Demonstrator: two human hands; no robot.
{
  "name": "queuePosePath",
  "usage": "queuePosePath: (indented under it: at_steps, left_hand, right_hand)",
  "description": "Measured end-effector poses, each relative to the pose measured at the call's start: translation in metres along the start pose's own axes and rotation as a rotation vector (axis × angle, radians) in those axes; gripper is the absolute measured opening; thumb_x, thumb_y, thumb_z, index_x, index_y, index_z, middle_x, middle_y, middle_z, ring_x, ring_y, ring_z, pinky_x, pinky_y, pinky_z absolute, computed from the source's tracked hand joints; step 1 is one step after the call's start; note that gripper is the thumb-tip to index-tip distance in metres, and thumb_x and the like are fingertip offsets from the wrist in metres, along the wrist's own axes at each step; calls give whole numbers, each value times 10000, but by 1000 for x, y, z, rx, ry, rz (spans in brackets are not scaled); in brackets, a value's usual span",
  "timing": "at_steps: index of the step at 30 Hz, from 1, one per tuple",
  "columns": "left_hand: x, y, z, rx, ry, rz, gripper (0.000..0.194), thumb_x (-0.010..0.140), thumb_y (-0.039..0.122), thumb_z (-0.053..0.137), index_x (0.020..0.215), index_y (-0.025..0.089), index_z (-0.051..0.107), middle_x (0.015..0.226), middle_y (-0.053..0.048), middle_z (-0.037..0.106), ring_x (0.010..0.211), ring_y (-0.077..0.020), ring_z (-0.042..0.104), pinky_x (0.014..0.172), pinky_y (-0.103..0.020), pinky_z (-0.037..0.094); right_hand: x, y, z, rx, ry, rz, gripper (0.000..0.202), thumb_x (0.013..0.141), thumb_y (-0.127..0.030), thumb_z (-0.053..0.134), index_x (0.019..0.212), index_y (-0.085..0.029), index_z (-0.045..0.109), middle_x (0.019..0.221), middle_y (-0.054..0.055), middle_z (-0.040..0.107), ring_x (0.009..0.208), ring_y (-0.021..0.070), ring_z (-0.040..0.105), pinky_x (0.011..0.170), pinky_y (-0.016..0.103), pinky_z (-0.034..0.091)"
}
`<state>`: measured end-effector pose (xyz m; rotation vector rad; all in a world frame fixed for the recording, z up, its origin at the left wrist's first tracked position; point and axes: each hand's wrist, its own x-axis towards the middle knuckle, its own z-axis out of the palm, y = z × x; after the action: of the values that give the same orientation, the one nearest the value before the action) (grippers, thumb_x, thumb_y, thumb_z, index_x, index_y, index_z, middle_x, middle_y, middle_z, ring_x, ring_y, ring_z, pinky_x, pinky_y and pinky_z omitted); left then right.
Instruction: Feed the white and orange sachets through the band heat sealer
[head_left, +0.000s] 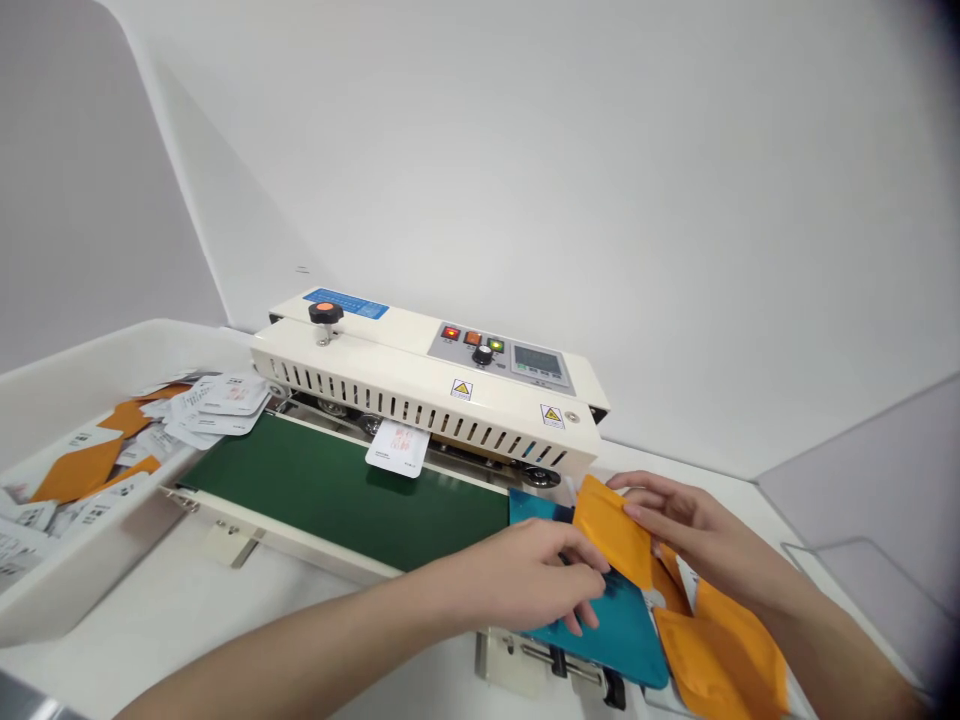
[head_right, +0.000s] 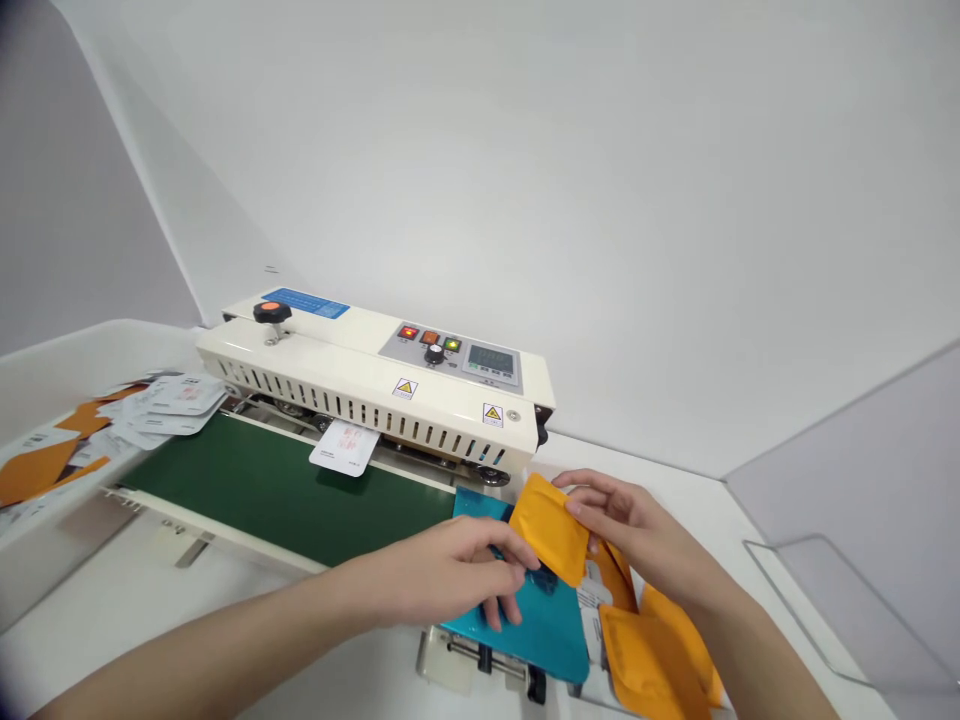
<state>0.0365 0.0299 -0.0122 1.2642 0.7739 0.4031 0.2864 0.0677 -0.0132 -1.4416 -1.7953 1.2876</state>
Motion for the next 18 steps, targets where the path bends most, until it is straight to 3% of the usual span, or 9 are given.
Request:
queuePosePath:
  at_steps: [12, 15, 18]
  left_hand:
    - [4, 2, -4, -245, -25, -24, 319, 860, 264, 504, 1114, 112, 624, 689, -53, 628, 680, -150, 630, 826, -367, 488]
    - [2, 5, -3, -239, -4, -46, 314, 846, 277, 538, 1090, 106, 637, 670, -45, 625, 661, -148, 627, 833, -370, 484]
    - [1, 5, -2, -215, 9, -54, 340, 833, 302, 558, 1118, 128, 624, 706, -50, 649, 695, -154, 639, 845, -367, 479]
  right_hand:
    - [1, 0, 4, 36, -29, -23, 320, 836, -430, 629, 1085, -230, 608, 880, 62, 654, 725, 199, 596, 608, 304, 495]
    - [1, 0, 3, 19, -6, -28, 318, 820, -430, 649, 1071, -234, 637, 1001, 84, 666, 789, 224, 612, 640, 321, 509]
    - [2, 1, 2, -11, 24, -22, 338, 809, -467, 648, 1048, -229, 662, 954, 78, 684, 777, 226, 617, 660, 334, 517]
